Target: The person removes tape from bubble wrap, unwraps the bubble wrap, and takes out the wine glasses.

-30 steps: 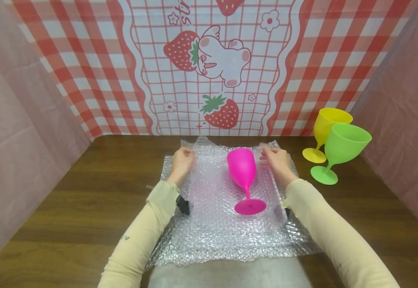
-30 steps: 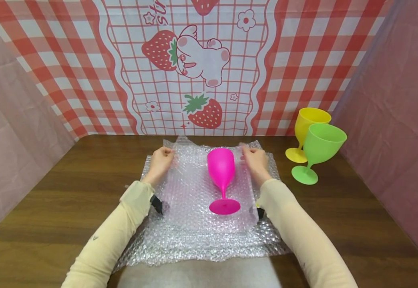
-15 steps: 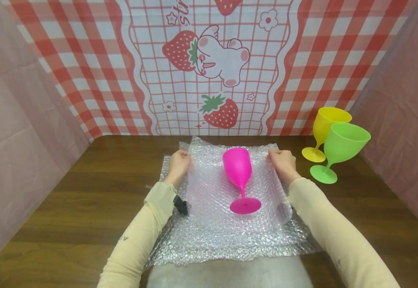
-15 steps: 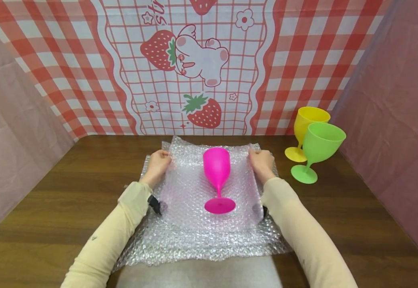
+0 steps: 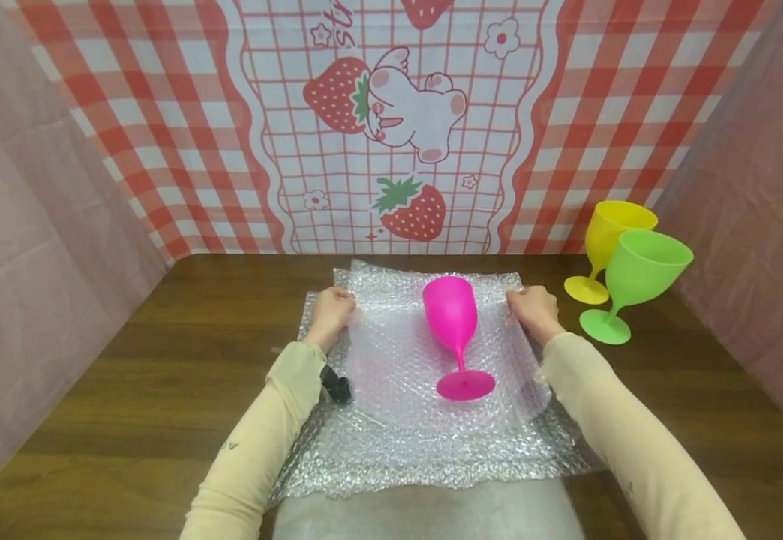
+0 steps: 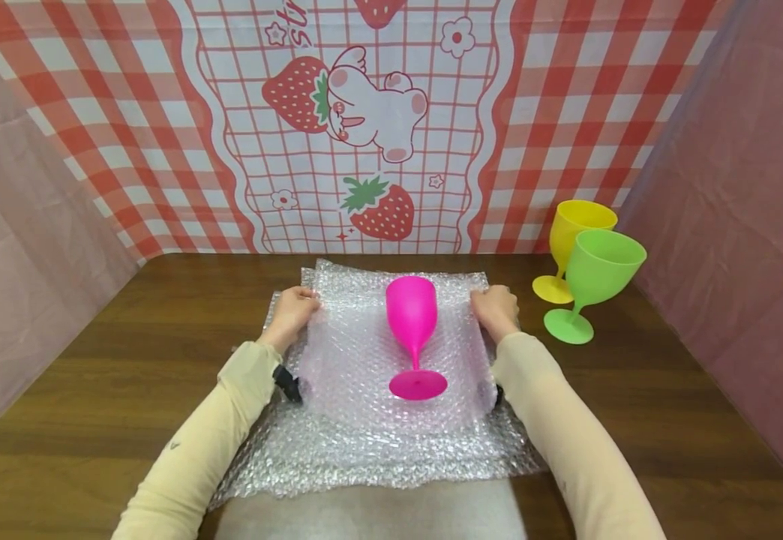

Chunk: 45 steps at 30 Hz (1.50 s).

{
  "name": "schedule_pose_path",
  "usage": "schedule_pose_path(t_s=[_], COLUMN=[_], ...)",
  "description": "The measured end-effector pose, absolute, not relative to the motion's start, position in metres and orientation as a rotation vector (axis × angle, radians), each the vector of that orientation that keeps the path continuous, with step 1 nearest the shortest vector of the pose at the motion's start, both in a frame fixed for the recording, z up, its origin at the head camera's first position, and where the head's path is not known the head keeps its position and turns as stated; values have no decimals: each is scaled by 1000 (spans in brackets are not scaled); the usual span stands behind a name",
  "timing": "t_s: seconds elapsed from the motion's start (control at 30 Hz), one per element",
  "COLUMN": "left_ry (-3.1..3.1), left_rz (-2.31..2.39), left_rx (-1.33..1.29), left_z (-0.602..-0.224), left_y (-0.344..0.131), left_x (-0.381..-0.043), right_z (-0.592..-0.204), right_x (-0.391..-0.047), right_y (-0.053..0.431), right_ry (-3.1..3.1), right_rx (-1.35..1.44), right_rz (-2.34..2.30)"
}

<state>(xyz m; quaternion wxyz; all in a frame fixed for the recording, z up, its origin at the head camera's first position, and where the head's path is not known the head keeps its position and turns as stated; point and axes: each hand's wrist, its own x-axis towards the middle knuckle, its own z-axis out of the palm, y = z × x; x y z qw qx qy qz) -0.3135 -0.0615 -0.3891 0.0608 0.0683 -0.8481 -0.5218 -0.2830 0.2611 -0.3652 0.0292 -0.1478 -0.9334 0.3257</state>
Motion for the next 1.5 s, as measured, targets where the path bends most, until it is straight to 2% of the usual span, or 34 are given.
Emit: schedule_pose_path(t_s=[0.43, 0.8, 1.0, 1.2, 1.5], left_ry=[-2560, -2485, -2477, -2441, -2426], left_rz=[-1652, -1917, -1971, -2034, -2050], left_rx=[237, 224, 196, 208, 170], left_z=[-391, -388, -383, -381, -380], left_y=[-63, -62, -61, -60, -62], left_x=[-314, -309, -304, -302, -302], right_z=[-366, -356, -337, -303, -264], right_x=[-284, -276, -274, -274, -267], right_y=[266, 268, 265, 265, 252], right_ry=[-2914, -2983, -3035, -2996, -3001], right_rx=[-415, -317, -217, -194, -110], right_rz=[1020, 1161, 1056, 1216, 1136])
